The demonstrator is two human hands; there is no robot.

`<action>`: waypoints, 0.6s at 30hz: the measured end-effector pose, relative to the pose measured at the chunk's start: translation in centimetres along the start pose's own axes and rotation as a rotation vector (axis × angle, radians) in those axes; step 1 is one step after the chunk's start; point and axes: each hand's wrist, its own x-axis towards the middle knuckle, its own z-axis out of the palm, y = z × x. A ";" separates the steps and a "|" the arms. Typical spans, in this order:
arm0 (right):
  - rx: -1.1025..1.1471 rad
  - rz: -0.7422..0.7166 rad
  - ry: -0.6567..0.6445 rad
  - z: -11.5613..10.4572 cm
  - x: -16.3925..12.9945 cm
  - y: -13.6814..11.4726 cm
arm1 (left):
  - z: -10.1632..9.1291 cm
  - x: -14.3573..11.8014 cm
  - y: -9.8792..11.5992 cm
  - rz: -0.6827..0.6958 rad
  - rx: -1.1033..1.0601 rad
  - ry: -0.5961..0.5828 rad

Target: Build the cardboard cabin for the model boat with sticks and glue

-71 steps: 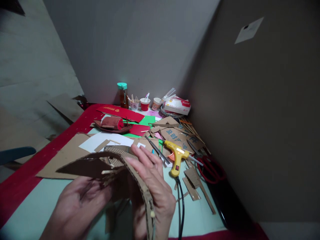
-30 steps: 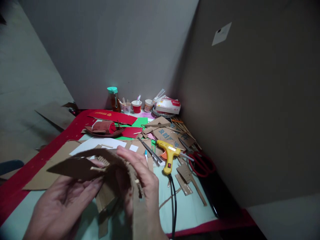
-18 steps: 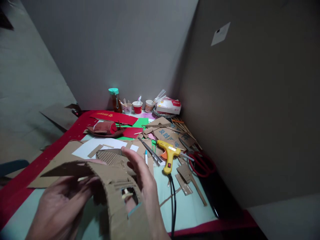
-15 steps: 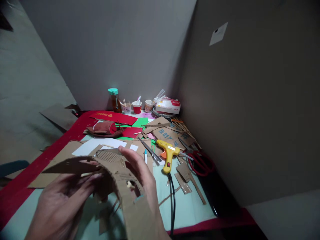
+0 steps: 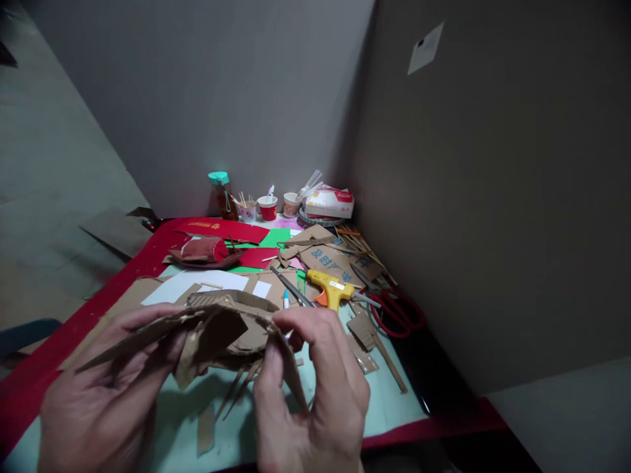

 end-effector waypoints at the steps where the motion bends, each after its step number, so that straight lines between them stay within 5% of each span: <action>1: 0.008 -0.037 -0.022 -0.1 0.3 -0.1 | 0.1 -0.2 -0.1 -0.003 -0.008 0.013; 9: -0.052 -0.149 -0.143 -0.4 1.1 -0.2 | 0.7 -1.1 -0.9 0.186 0.097 0.088; 18: -0.065 -0.066 -0.002 1.4 0.3 -1.1 | 0.6 -1.5 -1.9 0.254 0.196 0.132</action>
